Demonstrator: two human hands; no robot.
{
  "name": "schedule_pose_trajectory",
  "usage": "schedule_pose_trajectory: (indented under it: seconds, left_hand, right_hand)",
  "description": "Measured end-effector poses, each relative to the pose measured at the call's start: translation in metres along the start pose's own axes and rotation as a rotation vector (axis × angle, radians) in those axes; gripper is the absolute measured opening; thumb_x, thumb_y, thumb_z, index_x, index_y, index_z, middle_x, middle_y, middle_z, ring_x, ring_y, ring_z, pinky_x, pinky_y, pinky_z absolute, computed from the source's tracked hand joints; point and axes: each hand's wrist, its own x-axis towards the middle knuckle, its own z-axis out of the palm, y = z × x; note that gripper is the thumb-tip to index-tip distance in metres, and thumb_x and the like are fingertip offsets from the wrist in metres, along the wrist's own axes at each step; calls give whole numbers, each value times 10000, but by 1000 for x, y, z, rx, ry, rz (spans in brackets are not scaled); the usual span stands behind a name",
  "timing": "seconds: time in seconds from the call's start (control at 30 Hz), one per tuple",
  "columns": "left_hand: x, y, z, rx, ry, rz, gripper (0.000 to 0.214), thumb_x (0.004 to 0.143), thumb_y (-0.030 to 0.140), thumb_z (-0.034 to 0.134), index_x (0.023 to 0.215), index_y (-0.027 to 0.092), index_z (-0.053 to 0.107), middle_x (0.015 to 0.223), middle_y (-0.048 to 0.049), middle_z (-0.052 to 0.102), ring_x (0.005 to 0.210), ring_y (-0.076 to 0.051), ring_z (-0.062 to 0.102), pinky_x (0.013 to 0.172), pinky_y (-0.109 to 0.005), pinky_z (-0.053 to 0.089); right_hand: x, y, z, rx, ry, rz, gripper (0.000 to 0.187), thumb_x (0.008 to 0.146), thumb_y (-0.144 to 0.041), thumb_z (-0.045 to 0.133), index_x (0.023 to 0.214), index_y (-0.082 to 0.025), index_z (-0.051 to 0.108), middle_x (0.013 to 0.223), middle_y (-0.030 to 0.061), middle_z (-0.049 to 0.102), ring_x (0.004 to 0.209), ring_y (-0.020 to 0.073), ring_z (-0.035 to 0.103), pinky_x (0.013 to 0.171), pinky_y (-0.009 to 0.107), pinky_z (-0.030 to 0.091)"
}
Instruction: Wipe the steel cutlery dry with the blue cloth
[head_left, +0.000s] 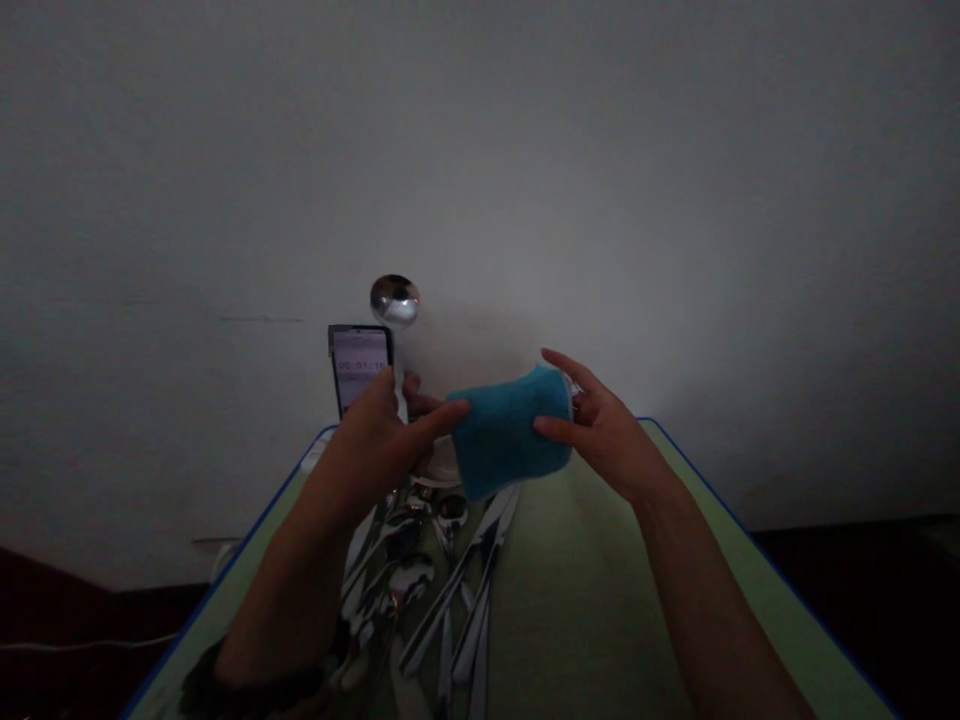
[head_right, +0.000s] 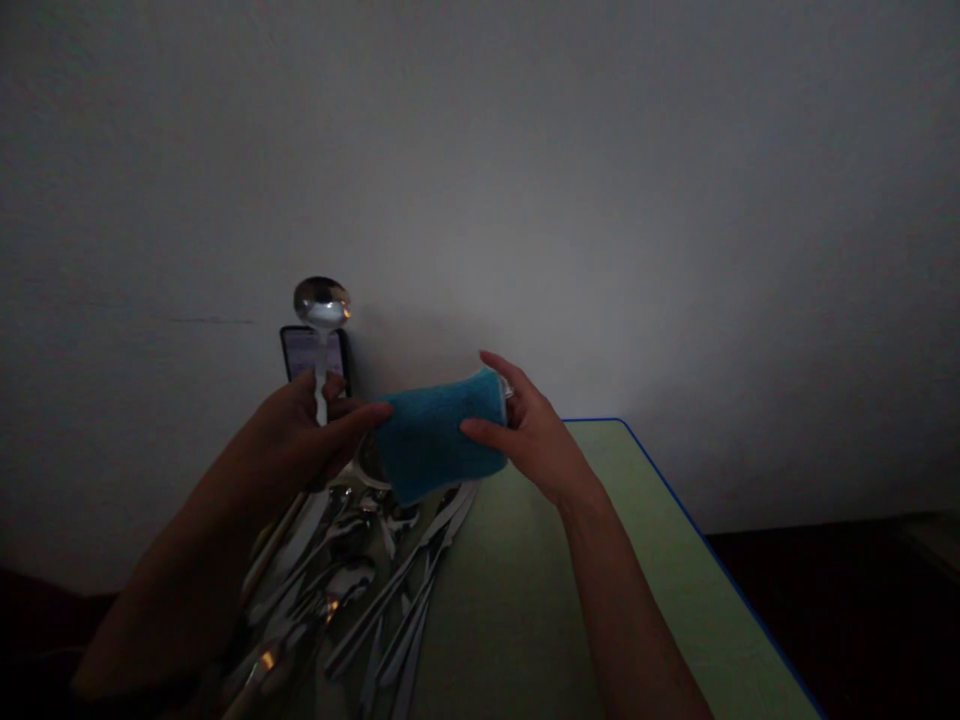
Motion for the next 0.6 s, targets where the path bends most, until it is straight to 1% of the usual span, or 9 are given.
schedule_pose_trajectory:
  seconds: [0.07, 0.17, 0.2, 0.27, 0.33, 0.37, 0.4, 0.5, 0.6]
  left_hand:
    - [1, 0, -1, 63, 24, 1, 362, 711, 448, 638, 765, 217, 365, 448, 120, 450, 317, -52, 394, 317, -162, 298]
    - [2, -2, -1, 79, 0, 1, 369, 710, 453, 639, 748, 219, 356, 440, 117, 453, 319, -62, 407, 319, -172, 312]
    - [2, -3, 0, 58, -33, 4, 389, 689, 449, 661, 755, 220, 355, 464, 109, 476, 336, -70, 432, 325, -178, 330]
    - [3, -8, 1, -38, -145, 14, 454, 626, 421, 722, 791, 223, 348, 579, 73, 560, 413, -97, 515, 359, -197, 387]
    - [5, -12, 3, -124, -239, 31, 525, 565, 362, 773, 825, 229, 337, 728, 33, 614, 532, -135, 594, 429, -232, 454]
    - [6, -14, 3, -135, -255, 45, 536, 553, 334, 782, 827, 230, 333, 770, 23, 619, 584, -150, 614, 469, -251, 477]
    - [6, -15, 3, -119, -250, 60, 528, 555, 317, 781, 822, 230, 333, 777, 22, 617, 616, -160, 621, 503, -268, 488]
    - [6, -15, 2, -26, -167, 102, 471, 594, 331, 755, 809, 225, 350, 725, 34, 608, 632, -165, 616, 551, -287, 485]
    - [6, -13, 0, -2, -127, 106, 435, 629, 394, 729, 794, 220, 365, 714, 25, 630, 638, -171, 622, 554, -285, 479]
  right_hand:
    - [-3, -4, -5, -176, -56, 17, 660, 669, -175, 694, 1276, -283, 459, 795, -16, 643, 679, 143, 595, 641, 293, 498]
    - [-6, -9, -9, -575, 22, -47, 522, 702, -231, 681, 1205, -263, 545, 810, 2, 645, 630, 139, 553, 611, 302, 471]
    - [-6, -11, -9, -702, 54, -83, 464, 716, -246, 673, 1169, -253, 576, 830, 10, 652, 641, 141, 552, 627, 308, 465]
    - [-6, -15, -8, -880, 87, -148, 343, 749, -266, 647, 1089, -235, 624, 897, 23, 662, 710, 151, 566, 681, 316, 456]
    - [-6, -17, -6, -961, 91, -199, 239, 785, -278, 612, 1013, -217, 646, 914, 27, 661, 764, 154, 571, 709, 308, 444]
    - [-6, -18, -5, -984, 90, -215, 204, 800, -285, 595, 981, -209, 649, 898, 28, 653, 771, 153, 567, 708, 301, 438]
    - [-6, -18, -5, -1002, 87, -223, 180, 813, -295, 581, 952, -203, 649, 871, 28, 637, 764, 150, 560, 698, 295, 433]
    - [-7, -18, -7, -1035, 47, -203, 181, 833, -344, 547, 859, -187, 633, 850, 37, 558, 759, 147, 531, 671, 281, 422]
    - [-9, -18, -13, -980, -56, -166, 246, 863, -394, 480, 813, -178, 587, 909, 48, 515, 804, 147, 509, 685, 274, 414]
